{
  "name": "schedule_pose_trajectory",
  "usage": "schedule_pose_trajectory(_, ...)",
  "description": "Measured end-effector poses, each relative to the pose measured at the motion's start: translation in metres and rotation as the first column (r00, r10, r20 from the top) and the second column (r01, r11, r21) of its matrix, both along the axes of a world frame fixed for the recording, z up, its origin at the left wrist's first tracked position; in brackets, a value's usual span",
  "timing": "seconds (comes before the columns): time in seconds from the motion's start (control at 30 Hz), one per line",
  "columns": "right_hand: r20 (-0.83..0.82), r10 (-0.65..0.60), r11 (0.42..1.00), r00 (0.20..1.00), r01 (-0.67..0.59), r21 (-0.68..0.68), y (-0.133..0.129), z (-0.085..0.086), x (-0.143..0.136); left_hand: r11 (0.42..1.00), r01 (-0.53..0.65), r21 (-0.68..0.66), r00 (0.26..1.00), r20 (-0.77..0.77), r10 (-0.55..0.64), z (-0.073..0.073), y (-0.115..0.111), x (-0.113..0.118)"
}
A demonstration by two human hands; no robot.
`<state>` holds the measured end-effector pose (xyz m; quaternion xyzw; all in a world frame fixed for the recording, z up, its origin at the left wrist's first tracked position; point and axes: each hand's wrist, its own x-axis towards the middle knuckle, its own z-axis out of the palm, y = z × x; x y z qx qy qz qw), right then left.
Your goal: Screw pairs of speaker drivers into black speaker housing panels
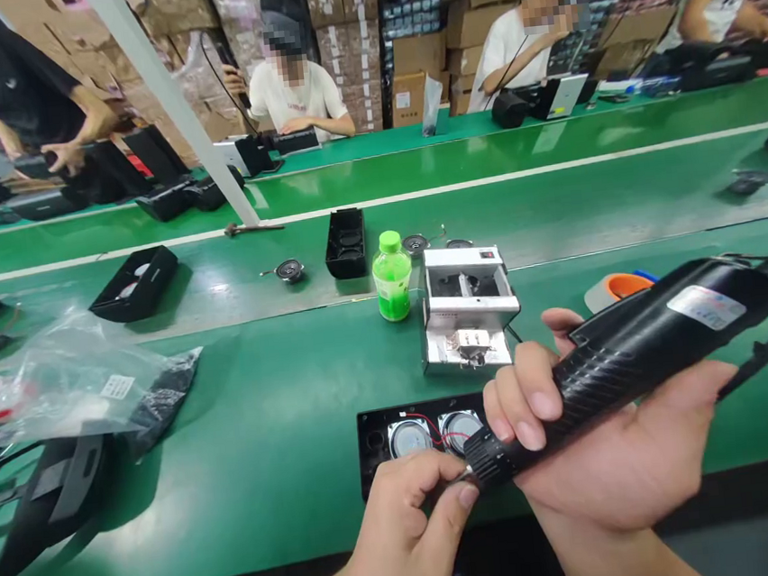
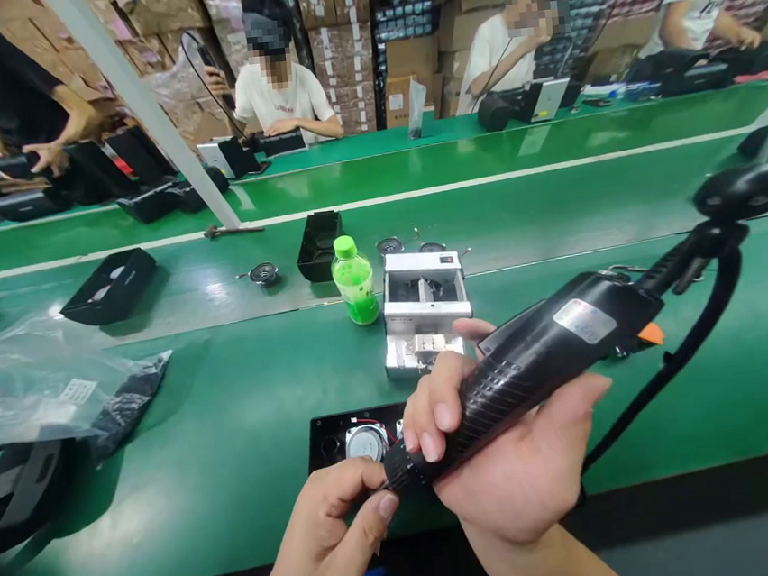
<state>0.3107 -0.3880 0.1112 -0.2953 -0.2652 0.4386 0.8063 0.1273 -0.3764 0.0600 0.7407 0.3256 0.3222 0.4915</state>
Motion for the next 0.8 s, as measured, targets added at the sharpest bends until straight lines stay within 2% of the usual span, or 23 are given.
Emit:
schedule_pose_trajectory(0.27,0.12,0.021,0.998,0.993,-0.029,0.062,-0.003,0.006,0.008,0.995,0.009,0.104,0.987,0.158,-0.026,-0.001,-0.007,0.006)
schedule_pose_trajectory(0.43,0.14,0.066,0.996,0.988,-0.074,0.055,-0.001,0.007,0.011,0.995,0.036,0.09,0.978,0.2,-0.053,-0.006,-0.005,0.004)
schedule_pose_trajectory(0.6,0.088,0.105,0.993,0.991,-0.108,0.039,-0.002,0.005,0.011,0.997,0.057,0.059,0.968,0.241,-0.069,-0.017,-0.003,0.005)
schedule_pose_trajectory(0.73,0.074,0.135,0.991,0.988,-0.137,0.011,-0.001,0.005,0.01,0.988,0.108,0.113,0.966,0.221,-0.131,-0.027,-0.001,0.002)
schedule_pose_trajectory(0.8,0.078,0.15,0.989,0.986,-0.148,-0.021,-0.001,0.003,0.017,0.978,0.085,0.19,0.985,0.129,-0.11,-0.034,0.001,-0.006)
